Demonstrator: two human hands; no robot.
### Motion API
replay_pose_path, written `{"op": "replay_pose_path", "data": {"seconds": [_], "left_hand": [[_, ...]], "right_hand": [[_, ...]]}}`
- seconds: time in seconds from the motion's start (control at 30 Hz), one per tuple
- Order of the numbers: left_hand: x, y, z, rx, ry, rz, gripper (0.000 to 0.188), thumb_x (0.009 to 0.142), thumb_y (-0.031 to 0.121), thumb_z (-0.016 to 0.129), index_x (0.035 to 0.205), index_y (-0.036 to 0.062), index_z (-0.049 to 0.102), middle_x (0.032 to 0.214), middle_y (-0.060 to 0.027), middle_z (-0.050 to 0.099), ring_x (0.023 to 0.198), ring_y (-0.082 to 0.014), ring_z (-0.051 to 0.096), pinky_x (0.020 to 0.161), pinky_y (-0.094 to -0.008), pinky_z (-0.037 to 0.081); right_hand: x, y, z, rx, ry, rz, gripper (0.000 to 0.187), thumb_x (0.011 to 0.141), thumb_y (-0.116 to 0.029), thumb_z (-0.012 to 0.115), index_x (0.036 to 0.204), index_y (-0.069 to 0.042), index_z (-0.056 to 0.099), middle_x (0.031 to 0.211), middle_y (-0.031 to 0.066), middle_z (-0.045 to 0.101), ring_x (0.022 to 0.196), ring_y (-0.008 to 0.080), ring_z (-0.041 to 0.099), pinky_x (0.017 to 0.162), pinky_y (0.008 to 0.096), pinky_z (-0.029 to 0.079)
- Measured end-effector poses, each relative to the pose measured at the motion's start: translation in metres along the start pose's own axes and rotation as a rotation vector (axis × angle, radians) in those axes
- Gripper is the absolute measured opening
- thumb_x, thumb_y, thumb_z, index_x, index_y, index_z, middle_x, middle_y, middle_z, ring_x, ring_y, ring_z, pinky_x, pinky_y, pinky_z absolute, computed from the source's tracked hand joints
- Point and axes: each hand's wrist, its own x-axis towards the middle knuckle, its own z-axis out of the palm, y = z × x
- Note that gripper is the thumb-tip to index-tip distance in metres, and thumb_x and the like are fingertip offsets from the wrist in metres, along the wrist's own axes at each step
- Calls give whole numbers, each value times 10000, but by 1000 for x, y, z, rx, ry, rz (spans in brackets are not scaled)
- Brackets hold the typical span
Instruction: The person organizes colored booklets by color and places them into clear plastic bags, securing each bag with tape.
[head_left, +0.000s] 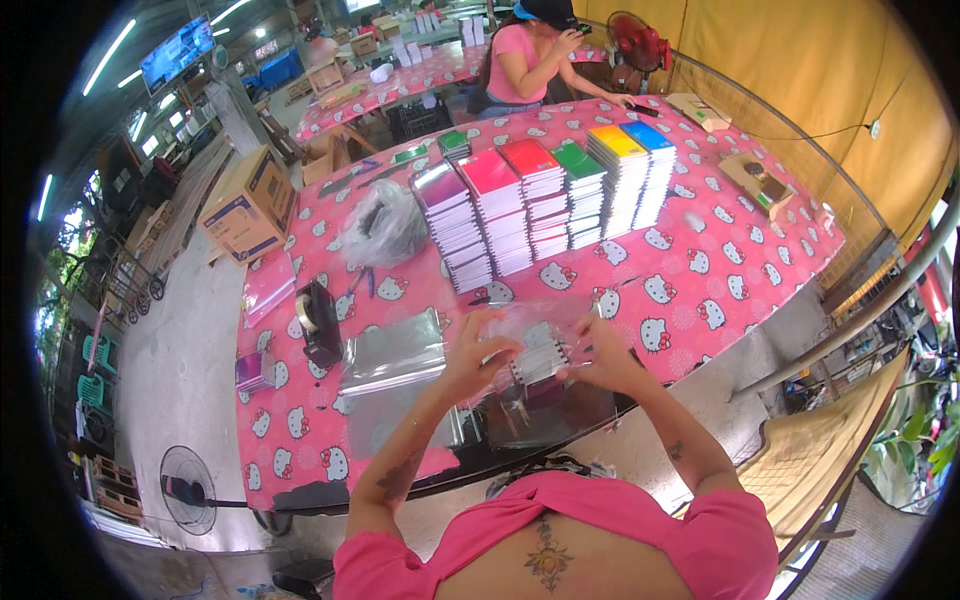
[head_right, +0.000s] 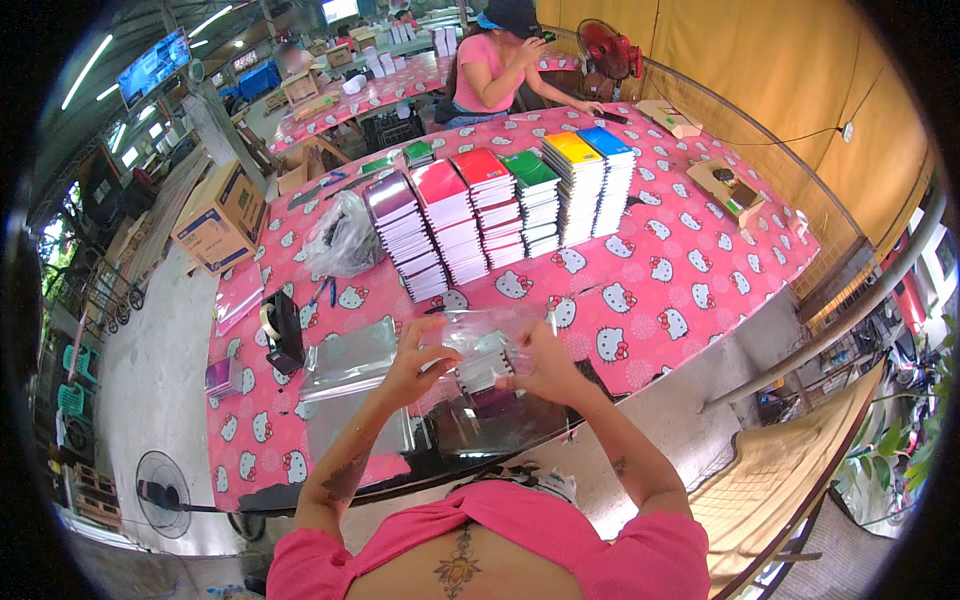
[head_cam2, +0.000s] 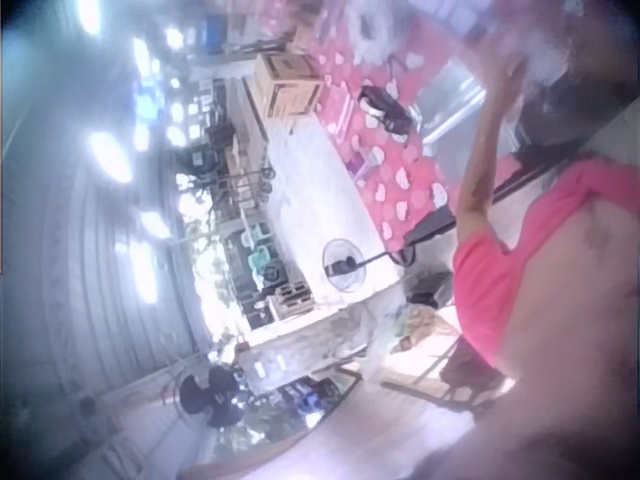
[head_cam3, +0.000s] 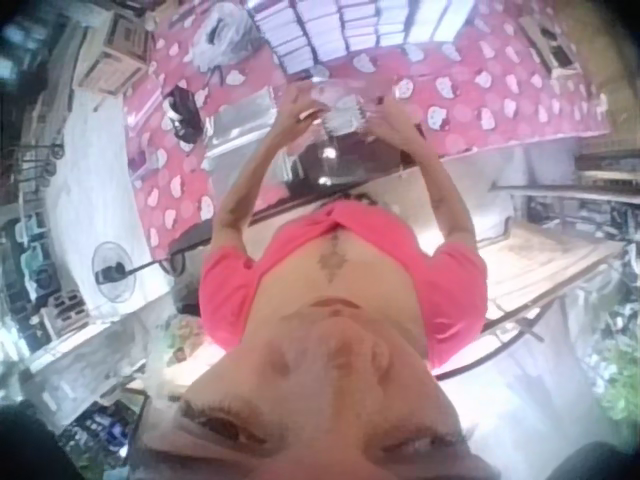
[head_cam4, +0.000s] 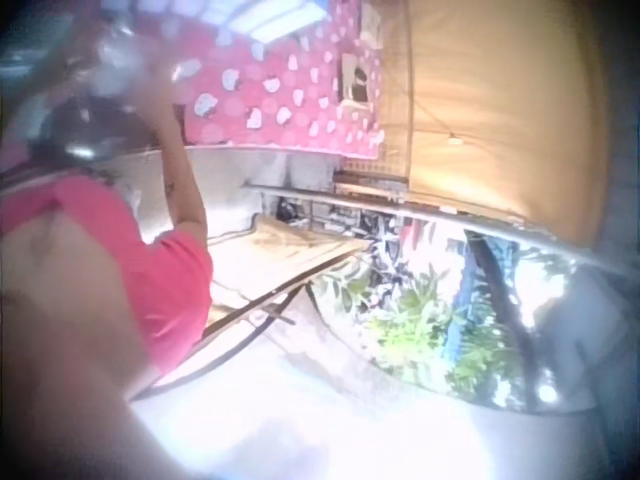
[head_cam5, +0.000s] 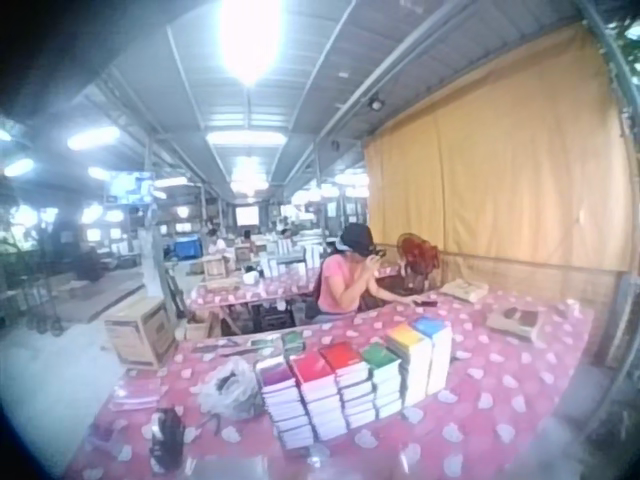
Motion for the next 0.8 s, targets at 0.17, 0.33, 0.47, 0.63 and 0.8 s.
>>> {"op": "replay_pose_path", "data": {"seconds": [0.17,0.33,0.47,0.63,0.8], "left_hand": [[16,6,19,127,-3,49,209,771,82,783,955,177,750,1324,-121,527,1262,-358,439,1033,-474,387],[17,8,26,149,57,16,216,764,91,791,959,179,764,1328,-129,533,1245,-365,459,1035,-475,388],[4,11,23,144,80,-52,236,755,92,798,971,185,774,1311,-133,548,1245,-368,465,1027,-463,390],[5,14,13,138,65,-104,249,749,27,786,963,153,771,1327,-137,528,1297,-348,445,1077,-494,327],[2,15,12,212,68,-76,240,747,93,800,961,200,778,1311,-125,543,1243,-361,470,1019,-475,379]], "right_hand": [[1,17,14,-132,-203,-476,614,787,-371,801,1281,-107,548,1291,120,568,1245,313,503,1048,463,356],[3,32,6,-94,-204,-457,555,826,-324,764,1310,-147,557,1286,116,577,1223,320,518,1046,476,368],[9,-10,-4,-146,-208,-333,354,854,-264,734,1178,-157,639,1295,112,561,1211,340,520,1028,477,389],[22,-2,-12,-295,-243,-596,350,838,-261,755,1138,-145,615,1258,115,554,1184,351,521,1018,488,384],[15,33,-7,158,17,-297,531,774,-334,822,1162,-98,546,1249,105,553,1178,339,515,1017,480,369]]}}
